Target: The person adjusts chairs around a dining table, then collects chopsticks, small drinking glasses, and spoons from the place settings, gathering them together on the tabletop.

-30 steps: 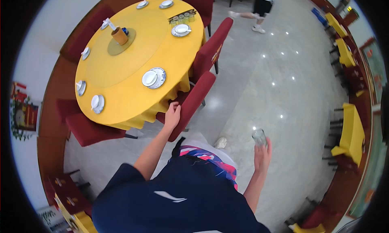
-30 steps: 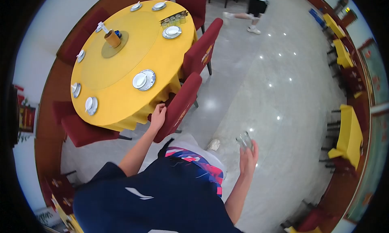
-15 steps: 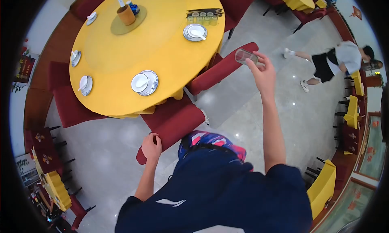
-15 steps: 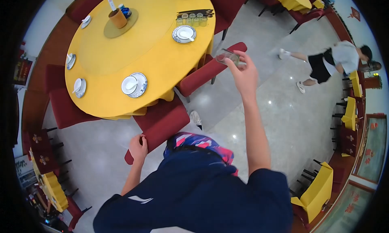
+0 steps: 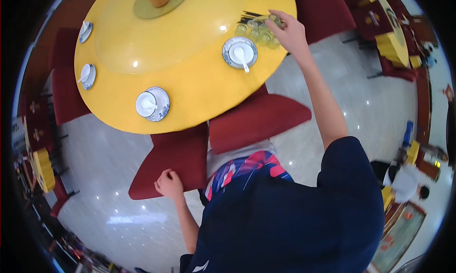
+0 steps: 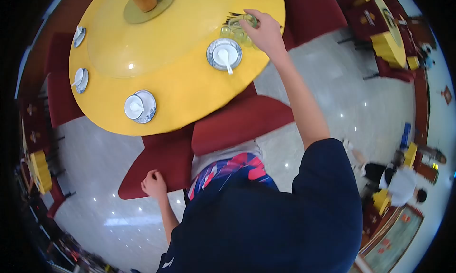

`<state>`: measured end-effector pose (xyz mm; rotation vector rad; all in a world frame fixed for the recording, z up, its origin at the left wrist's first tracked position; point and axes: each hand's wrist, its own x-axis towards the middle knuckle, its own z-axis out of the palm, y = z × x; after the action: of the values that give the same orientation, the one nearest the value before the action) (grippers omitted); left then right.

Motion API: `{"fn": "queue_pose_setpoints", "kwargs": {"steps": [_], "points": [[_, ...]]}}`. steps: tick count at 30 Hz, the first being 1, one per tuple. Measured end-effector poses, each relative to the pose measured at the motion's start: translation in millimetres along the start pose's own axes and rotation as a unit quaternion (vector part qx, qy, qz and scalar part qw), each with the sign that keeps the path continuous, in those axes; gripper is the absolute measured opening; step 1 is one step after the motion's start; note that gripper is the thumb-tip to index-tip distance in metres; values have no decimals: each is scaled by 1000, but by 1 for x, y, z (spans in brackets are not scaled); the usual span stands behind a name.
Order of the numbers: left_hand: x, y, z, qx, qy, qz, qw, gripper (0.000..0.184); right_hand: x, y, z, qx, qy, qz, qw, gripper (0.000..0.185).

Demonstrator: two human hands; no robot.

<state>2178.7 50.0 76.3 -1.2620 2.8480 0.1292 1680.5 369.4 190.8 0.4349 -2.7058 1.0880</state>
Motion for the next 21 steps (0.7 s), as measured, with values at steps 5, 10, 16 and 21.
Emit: {"fn": "queue_pose_setpoints", "kwargs": {"steps": [5, 10, 16, 21], "points": [[9, 18, 16, 1, 37, -124, 992, 15, 151, 90, 87, -61, -161, -48, 984, 49], [12, 24, 11, 46, -3, -161, 986, 16, 181, 155, 165, -90, -281, -69, 953, 48], [18, 32, 8, 37, -26, -189, 981, 18, 182, 180, 196, -81, -344, -41, 935, 48], [19, 30, 10, 29, -17, -182, 983, 17, 195, 199, 217, -93, -345, -54, 932, 47]]}}
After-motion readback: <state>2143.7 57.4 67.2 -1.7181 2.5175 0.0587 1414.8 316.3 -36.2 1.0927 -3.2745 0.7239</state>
